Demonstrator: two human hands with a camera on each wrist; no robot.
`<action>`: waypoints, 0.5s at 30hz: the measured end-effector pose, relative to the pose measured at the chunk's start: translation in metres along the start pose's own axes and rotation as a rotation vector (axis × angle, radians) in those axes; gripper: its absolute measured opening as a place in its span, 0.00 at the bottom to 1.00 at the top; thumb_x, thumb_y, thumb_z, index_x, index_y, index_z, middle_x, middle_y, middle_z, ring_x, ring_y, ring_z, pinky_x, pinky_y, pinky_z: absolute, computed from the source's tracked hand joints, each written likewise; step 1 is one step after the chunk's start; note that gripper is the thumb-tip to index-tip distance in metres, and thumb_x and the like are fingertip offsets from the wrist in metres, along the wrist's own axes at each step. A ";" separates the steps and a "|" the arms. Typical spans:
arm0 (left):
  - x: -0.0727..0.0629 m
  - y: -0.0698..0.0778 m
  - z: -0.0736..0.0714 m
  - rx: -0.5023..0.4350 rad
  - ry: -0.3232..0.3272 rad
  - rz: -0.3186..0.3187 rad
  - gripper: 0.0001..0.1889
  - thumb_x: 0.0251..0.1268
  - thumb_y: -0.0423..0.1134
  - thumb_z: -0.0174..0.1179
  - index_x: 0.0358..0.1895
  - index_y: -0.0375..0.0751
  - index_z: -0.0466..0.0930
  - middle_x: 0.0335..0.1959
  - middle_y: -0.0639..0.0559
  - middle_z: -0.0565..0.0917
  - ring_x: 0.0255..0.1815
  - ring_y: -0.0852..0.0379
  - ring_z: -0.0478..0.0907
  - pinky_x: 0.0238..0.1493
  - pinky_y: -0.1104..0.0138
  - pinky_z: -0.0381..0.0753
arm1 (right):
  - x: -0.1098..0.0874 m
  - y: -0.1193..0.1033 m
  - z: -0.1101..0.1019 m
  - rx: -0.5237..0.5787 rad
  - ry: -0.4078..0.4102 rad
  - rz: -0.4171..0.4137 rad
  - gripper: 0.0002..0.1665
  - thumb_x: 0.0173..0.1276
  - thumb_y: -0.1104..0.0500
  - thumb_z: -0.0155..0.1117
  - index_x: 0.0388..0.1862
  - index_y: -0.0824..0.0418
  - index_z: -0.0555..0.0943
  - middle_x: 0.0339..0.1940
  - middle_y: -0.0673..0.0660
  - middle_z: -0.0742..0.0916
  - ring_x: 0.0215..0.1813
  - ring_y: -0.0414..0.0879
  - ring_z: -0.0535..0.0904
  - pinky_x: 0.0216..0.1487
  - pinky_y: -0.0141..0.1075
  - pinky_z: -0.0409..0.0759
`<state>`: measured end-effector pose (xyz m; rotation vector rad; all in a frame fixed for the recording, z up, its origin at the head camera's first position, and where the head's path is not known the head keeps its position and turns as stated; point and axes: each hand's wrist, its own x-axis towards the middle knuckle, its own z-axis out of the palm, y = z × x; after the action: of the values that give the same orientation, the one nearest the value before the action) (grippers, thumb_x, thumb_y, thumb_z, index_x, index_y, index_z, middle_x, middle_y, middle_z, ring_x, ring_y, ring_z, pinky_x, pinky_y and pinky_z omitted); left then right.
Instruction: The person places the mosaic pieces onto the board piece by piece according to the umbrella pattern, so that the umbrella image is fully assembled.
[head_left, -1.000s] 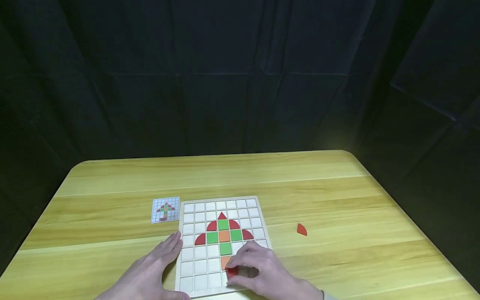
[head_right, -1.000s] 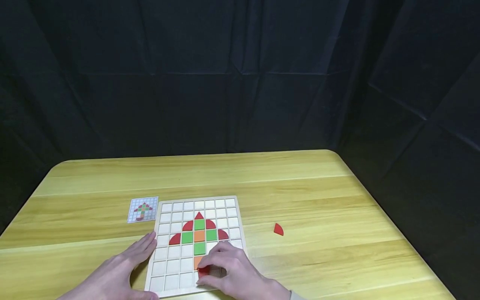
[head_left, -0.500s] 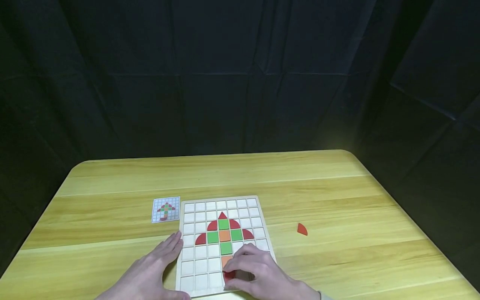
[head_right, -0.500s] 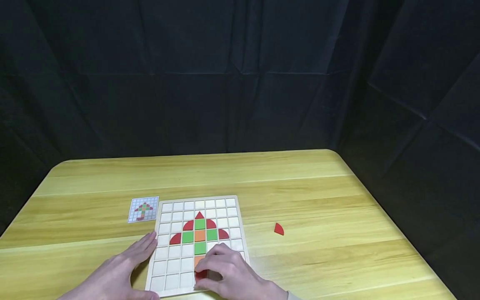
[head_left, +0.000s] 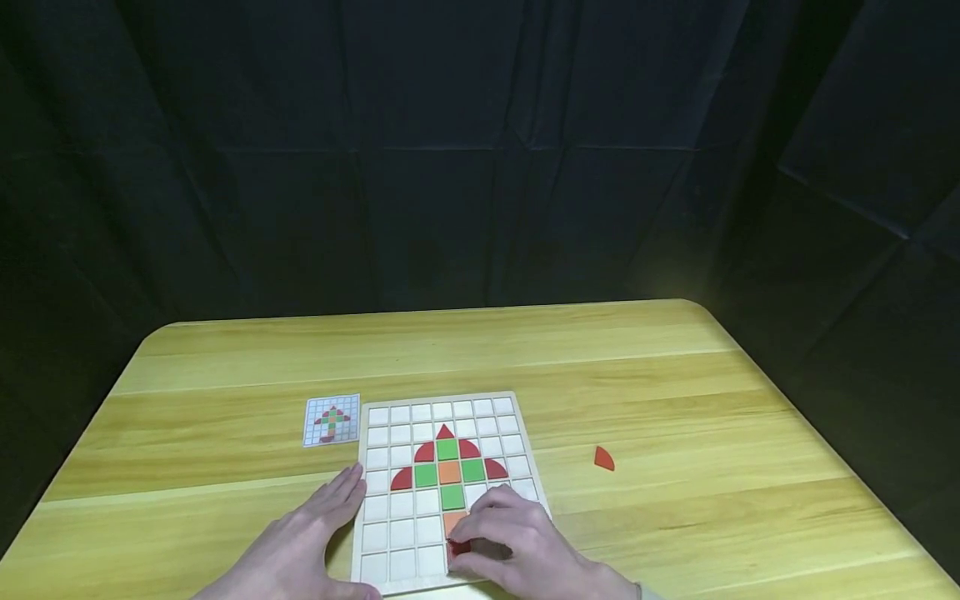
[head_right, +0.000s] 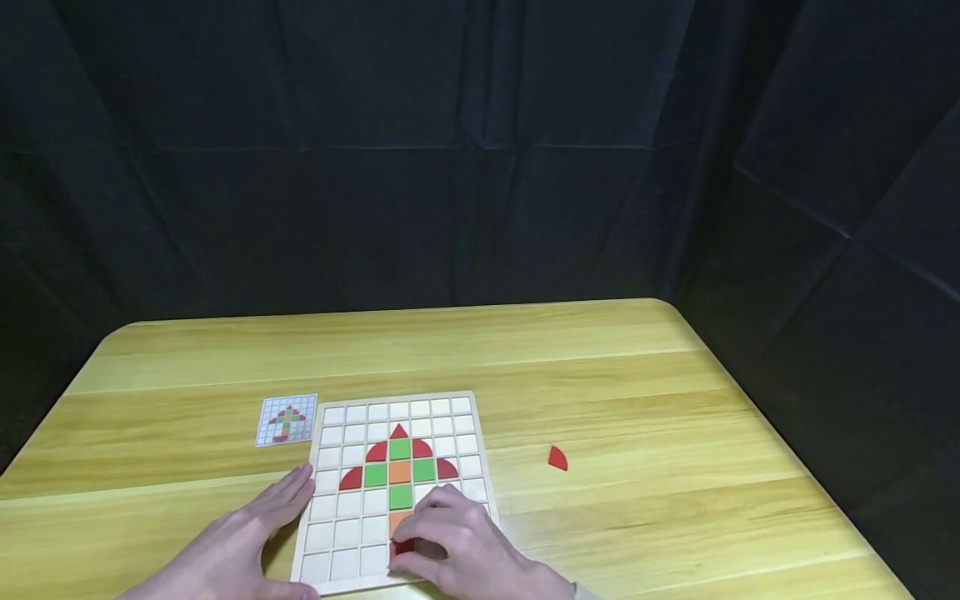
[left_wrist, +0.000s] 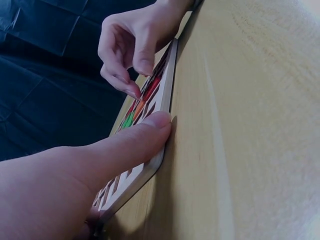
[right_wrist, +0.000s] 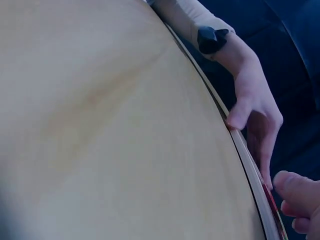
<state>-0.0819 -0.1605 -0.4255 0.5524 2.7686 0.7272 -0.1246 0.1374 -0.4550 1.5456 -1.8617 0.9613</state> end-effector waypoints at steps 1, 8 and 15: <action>0.000 0.000 0.000 0.002 0.000 0.002 0.66 0.38 0.80 0.65 0.75 0.32 0.62 0.80 0.41 0.58 0.78 0.39 0.59 0.66 0.43 0.71 | -0.002 0.002 -0.003 0.002 0.008 0.016 0.15 0.51 0.61 0.81 0.37 0.58 0.86 0.33 0.47 0.89 0.39 0.40 0.82 0.49 0.22 0.78; 0.002 0.002 0.001 -0.009 0.000 0.000 0.66 0.38 0.80 0.65 0.75 0.32 0.62 0.80 0.41 0.58 0.78 0.39 0.59 0.66 0.43 0.71 | -0.033 0.026 -0.044 -0.055 0.070 0.246 0.16 0.49 0.68 0.79 0.38 0.58 0.88 0.35 0.50 0.89 0.39 0.41 0.83 0.46 0.22 0.80; 0.000 -0.001 0.001 0.003 0.016 0.008 0.66 0.38 0.80 0.65 0.75 0.32 0.62 0.79 0.42 0.59 0.77 0.39 0.59 0.66 0.43 0.71 | -0.071 0.052 -0.103 -0.236 0.129 0.512 0.21 0.48 0.76 0.76 0.38 0.57 0.89 0.37 0.52 0.90 0.40 0.42 0.85 0.51 0.19 0.77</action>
<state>-0.0818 -0.1609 -0.4264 0.5614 2.7845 0.7330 -0.1648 0.2670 -0.4569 0.8627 -2.2304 0.9793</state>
